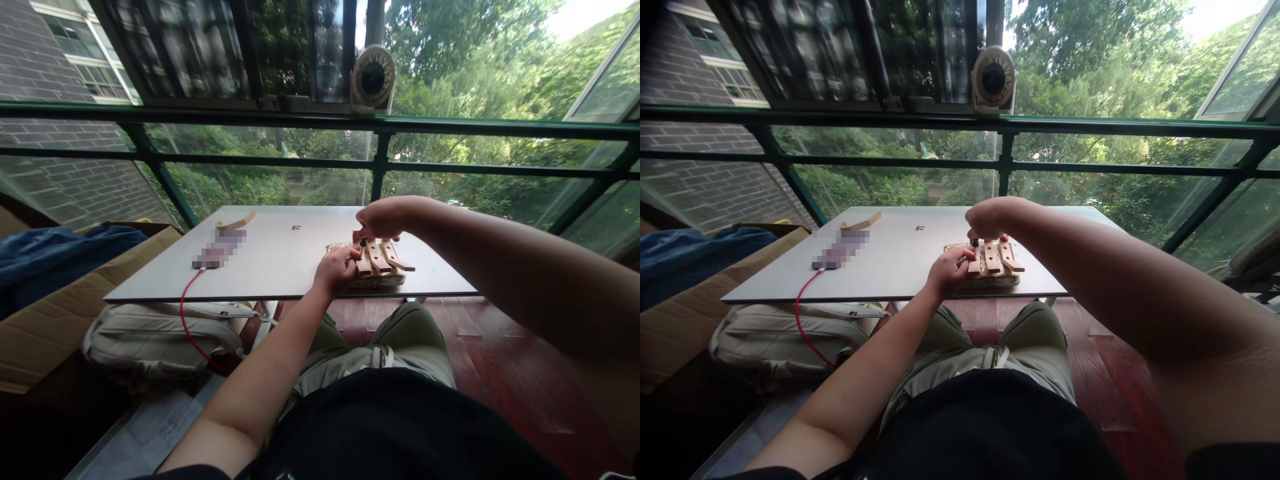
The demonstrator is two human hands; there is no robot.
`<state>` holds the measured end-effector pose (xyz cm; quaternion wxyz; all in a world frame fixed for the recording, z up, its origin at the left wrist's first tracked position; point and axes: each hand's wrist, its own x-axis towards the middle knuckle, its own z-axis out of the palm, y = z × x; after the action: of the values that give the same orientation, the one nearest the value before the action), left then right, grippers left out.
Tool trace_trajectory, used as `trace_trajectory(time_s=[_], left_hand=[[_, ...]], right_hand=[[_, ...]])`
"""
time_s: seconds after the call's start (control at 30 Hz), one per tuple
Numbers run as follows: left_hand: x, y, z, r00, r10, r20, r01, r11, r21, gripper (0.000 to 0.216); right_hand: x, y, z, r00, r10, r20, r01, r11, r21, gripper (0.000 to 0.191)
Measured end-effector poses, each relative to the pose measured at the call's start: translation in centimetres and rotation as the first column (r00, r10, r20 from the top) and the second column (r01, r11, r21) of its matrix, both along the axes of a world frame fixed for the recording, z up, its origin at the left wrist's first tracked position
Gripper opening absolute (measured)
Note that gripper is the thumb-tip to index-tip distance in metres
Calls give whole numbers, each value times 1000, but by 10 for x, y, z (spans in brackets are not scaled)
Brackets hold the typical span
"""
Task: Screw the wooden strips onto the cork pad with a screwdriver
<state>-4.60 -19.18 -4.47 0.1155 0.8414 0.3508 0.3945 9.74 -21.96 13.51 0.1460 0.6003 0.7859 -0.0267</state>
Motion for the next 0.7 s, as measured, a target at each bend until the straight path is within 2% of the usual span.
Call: trace_trajectory(time_s=[0.17,0.23,0.4,0.53,0.7], left_hand=[[0,0,-1,1000,5,-2,-5,1000,-1,24],[0,0,-1,1000,10,-5,-10,1000,-2,24],[0,-1,0,1000,24,-11,-24,1000,2,24],[-1,-3,1,999,28,-19,-28,1000,0,23],[-1,-3,2,999,34,-21,-34,999,-9,24]], right_hand=[[-2,2,-3,1000,-19,23,19,1000,-15,31],[-2,2,-6,1000,3,20,-3,1000,13,27],[-2,1,-20,997,71,-40,-65,990,121,33],[-3,2,-28,984,160,-80,-148,980,134,26],[-6,1,-22,986,138,-94,-125,983,132,22]])
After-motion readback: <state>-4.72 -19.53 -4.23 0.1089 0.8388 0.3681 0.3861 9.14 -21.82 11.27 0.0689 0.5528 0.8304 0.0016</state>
